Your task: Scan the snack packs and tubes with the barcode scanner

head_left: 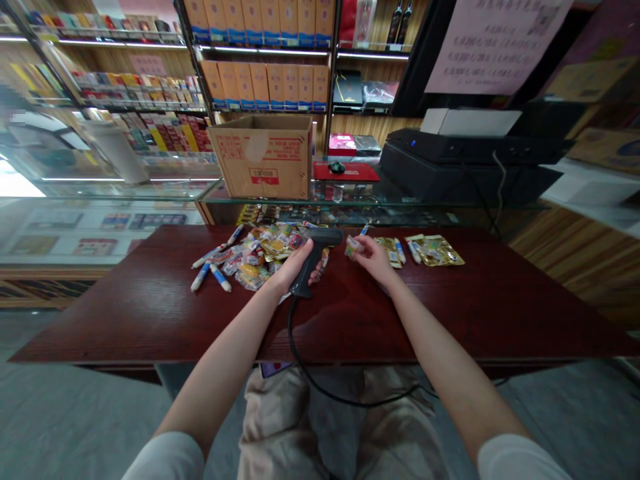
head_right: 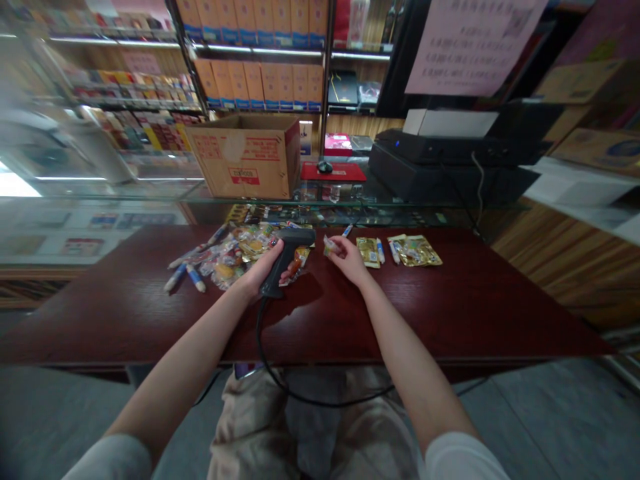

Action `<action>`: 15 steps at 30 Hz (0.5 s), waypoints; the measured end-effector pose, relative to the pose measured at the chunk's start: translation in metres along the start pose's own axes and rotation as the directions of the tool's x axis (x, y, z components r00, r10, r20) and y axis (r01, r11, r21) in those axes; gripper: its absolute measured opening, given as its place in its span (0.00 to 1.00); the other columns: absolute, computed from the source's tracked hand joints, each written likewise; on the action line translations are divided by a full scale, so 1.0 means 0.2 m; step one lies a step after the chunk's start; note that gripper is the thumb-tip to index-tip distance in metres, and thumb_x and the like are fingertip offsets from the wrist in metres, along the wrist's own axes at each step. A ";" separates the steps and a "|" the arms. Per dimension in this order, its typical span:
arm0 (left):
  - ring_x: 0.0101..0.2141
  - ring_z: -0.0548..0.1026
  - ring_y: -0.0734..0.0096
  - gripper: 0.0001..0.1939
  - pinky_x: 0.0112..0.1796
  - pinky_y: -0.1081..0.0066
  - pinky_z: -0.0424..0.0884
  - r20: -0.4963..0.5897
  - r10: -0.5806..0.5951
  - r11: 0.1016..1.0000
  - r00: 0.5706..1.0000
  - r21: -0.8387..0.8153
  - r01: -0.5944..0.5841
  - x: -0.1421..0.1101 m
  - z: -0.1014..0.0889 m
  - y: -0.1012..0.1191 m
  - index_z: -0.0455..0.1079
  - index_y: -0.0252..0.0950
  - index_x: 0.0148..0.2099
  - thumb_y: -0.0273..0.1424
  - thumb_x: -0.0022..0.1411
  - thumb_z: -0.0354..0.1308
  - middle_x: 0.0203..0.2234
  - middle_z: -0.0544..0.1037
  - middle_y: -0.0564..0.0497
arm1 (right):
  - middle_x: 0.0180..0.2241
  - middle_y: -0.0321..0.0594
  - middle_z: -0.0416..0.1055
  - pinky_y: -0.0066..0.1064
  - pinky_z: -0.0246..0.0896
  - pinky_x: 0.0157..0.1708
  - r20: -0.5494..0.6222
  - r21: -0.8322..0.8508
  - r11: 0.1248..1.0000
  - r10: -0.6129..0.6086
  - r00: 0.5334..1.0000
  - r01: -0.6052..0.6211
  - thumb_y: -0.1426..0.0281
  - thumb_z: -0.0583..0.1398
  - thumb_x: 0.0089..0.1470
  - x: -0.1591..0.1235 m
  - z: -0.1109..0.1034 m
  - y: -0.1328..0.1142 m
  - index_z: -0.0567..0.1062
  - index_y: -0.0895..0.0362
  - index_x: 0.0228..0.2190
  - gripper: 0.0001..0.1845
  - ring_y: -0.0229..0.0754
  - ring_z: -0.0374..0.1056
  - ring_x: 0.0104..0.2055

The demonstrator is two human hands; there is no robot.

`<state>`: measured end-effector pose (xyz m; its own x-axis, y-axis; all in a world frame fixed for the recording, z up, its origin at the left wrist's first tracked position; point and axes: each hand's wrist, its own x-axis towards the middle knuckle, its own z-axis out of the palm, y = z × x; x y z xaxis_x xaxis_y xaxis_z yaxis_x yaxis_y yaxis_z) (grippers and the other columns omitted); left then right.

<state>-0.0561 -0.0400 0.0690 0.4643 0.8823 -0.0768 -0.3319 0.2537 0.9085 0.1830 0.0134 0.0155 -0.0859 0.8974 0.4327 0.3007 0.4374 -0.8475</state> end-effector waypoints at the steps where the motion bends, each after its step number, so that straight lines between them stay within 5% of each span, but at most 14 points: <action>1: 0.15 0.63 0.81 0.28 0.14 0.78 0.58 0.022 -0.002 1.000 1.000 0.005 0.002 0.00 0.00 0.00 0.67 0.33 0.36 0.57 0.59 0.58 0.19 0.68 0.55 | 0.40 0.42 0.76 0.40 0.69 0.43 -0.002 0.011 1.000 0.010 1.000 -0.010 0.63 0.63 0.43 0.00 0.00 0.01 0.73 0.54 0.42 0.22 0.45 0.71 0.39; 10: 0.14 0.62 0.81 0.28 0.14 0.79 0.59 0.081 0.000 0.999 0.997 -0.044 0.003 0.00 0.01 0.00 0.68 0.32 0.39 0.56 0.60 0.57 0.19 0.67 0.56 | 0.36 0.39 0.74 0.36 0.68 0.36 -0.008 -0.060 0.998 -0.007 1.000 0.006 0.64 0.62 0.46 0.00 0.02 0.05 0.73 0.55 0.44 0.22 0.41 0.68 0.33; 15: 0.16 0.64 0.80 0.28 0.15 0.78 0.60 -0.048 0.029 0.999 0.998 -0.037 -0.031 0.00 -0.02 0.01 0.69 0.31 0.40 0.55 0.60 0.58 0.20 0.69 0.54 | 0.43 0.46 0.73 0.41 0.66 0.46 -0.076 -0.478 0.875 -0.123 0.989 0.072 0.72 0.56 0.51 0.00 -0.09 0.04 0.73 0.55 0.45 0.18 0.49 0.69 0.43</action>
<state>-0.0599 -0.0373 0.0696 0.4147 0.9073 -0.0694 -0.3761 0.2404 0.8949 0.2029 0.0165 0.0139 -0.0495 0.8296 0.5561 0.7114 0.4201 -0.5634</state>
